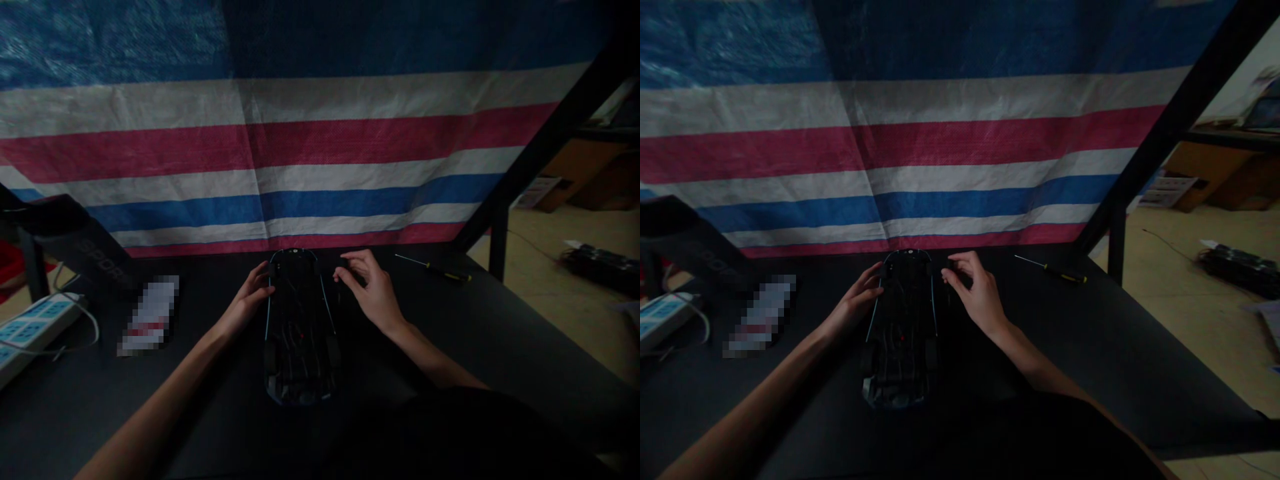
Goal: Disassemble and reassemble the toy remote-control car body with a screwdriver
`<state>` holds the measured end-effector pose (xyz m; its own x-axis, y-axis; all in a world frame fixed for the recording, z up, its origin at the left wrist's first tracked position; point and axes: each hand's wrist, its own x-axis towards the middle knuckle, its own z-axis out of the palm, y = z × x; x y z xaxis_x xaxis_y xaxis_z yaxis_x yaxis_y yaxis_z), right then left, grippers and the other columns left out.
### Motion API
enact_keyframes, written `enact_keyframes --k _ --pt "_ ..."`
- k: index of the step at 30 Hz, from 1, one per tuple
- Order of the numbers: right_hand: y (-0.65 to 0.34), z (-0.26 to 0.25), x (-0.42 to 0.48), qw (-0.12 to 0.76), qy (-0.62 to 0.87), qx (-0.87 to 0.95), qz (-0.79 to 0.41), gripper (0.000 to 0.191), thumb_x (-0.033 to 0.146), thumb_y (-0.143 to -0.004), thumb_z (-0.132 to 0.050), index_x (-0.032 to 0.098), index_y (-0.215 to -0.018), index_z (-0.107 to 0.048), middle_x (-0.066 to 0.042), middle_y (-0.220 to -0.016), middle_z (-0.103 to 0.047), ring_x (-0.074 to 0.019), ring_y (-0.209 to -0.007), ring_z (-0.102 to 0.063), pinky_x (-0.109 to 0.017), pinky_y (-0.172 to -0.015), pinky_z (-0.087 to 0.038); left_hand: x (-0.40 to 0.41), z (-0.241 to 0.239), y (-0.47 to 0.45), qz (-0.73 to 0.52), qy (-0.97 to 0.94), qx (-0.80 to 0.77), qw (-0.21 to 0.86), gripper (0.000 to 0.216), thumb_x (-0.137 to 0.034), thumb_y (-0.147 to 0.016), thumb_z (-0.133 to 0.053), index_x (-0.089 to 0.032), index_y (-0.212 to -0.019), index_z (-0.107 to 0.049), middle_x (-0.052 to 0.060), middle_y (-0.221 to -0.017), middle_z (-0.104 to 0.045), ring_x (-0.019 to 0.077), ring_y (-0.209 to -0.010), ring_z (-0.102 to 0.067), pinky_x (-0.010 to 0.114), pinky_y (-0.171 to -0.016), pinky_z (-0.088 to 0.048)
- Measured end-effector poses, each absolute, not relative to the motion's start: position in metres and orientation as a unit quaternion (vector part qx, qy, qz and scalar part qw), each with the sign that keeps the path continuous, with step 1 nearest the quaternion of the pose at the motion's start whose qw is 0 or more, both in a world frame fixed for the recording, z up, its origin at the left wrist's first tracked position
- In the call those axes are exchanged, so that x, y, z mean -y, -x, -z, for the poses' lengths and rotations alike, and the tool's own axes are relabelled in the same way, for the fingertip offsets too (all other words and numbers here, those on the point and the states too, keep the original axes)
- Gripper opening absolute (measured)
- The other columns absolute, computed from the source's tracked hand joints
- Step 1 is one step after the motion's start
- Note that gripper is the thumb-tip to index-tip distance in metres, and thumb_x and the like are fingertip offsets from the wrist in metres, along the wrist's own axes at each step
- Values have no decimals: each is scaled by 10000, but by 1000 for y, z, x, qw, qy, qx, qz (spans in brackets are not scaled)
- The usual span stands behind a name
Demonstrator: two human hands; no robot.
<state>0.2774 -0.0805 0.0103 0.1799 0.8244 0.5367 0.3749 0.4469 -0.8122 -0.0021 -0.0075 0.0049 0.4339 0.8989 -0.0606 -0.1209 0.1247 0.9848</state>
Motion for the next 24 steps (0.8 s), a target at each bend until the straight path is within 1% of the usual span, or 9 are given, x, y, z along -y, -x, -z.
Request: enact_keyframes --k 2,5,12,18,24 --pt "-274 -14 84 639 457 586 -201 282 444 -1023 -672 257 -1189 -541 -49 -999 -799 -220 -960 -796 -411 -949 -607 7 -4 2 -388 -541 -362 652 835 -375 -847 -808 -295 -1604 -464 113 -1632 -546 364 -1497 -521 525 -1262 -393" --pt "-269 -19 89 676 418 570 -209 231 397 -1045 -652 274 -1177 -509 -38 -1024 -810 -206 -954 -804 -405 -942 -626 6 -2 2 -388 -548 -361 647 791 -379 -854 -799 -311 -1582 -497 101 -1631 -548 371 -1486 -530 534 -1245 -416" --pt "-269 -26 95 687 416 567 -184 217 391 -1045 -643 285 -1157 -491 -34 -995 -816 -217 -932 -811 -428 -920 -654 5 -1 2 -386 -548 -357 650 759 -366 -836 -811 -277 -1544 -552 110 -1640 -539 384 -1463 -543 533 -1246 -409" --pt "-270 -20 95 681 421 561 -213 223 391 -1035 -653 281 -1155 -501 -39 -1006 -818 -233 -949 -820 -438 -917 -668 7 -6 0 -385 -545 -352 656 728 -354 -839 -802 -271 -1522 -566 103 -1629 -551 389 -1511 -492 548 -1257 -388" --pt "-269 -19 96 717 393 540 -201 206 370 -1051 -644 288 -1163 -492 -24 -1002 -817 -225 -941 -822 -455 -933 -678 8 -7 -1 -378 -542 -363 656 726 -344 -843 -799 -285 -1525 -555 90 -1653 -524 391 -1511 -492 552 -1264 -381"
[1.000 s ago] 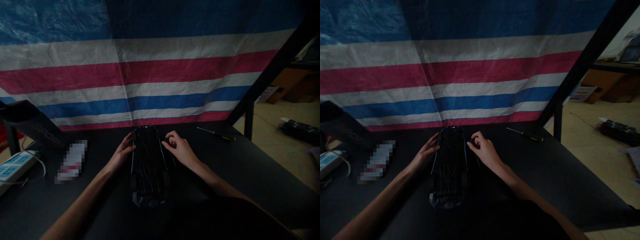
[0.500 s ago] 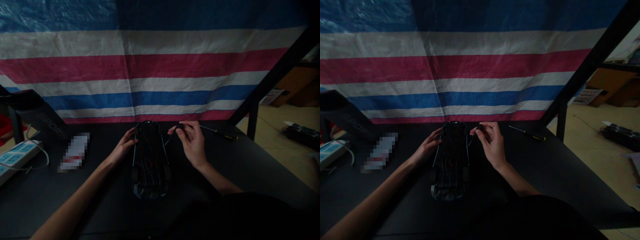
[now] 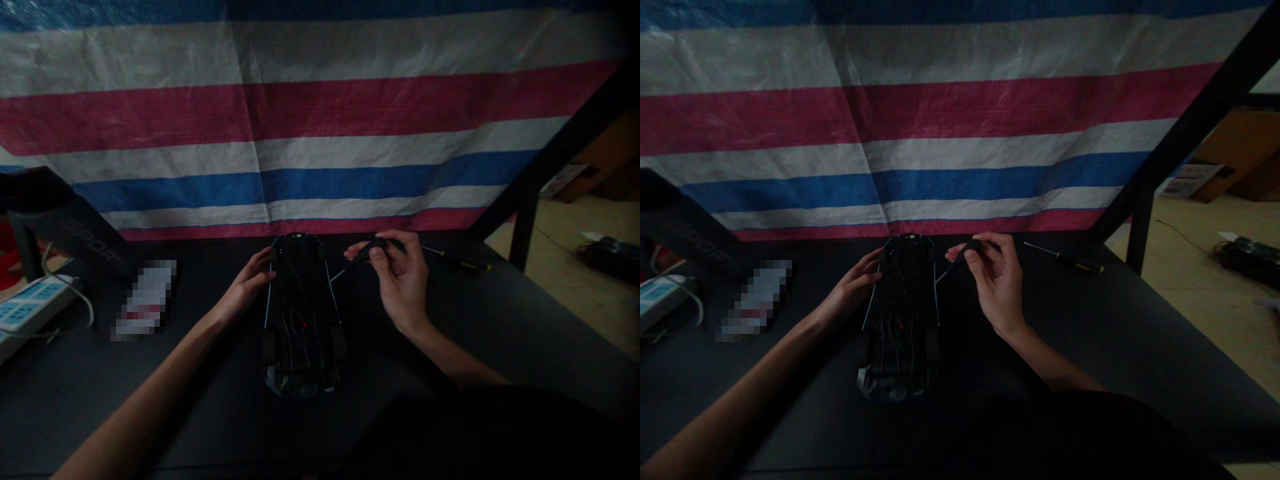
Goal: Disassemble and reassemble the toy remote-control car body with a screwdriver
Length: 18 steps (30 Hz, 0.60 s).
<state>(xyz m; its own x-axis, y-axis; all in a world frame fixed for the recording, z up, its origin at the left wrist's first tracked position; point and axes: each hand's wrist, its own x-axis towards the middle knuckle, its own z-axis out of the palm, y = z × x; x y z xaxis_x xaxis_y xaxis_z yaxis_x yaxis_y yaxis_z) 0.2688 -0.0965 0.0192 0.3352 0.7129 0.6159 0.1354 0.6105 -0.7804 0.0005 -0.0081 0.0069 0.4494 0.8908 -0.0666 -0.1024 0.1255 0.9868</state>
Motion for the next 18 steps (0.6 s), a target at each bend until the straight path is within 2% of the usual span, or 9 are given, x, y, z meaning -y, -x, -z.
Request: enact_keyframes --k 10,18 --pt "-267 -20 105 695 377 586 -176 212 299 -1048 -653 298 -1214 -520 -23 -1042 -812 -224 -960 -823 -423 -917 -668 6 -5 -1 -389 -547 -362 647 729 -360 -813 -809 -279 -1502 -587 98 -1610 -568 402 -1480 -524 574 -1263 -388" --pt "-276 -25 100 649 402 625 -162 219 322 -1052 -655 270 -1237 -549 -46 -1132 -793 -204 -973 -808 -418 -934 -647 10 -8 -1 -381 -531 -362 665 737 -352 -834 -804 -284 -1519 -540 92 -1701 -469 382 -1550 -455 528 -1283 -374"
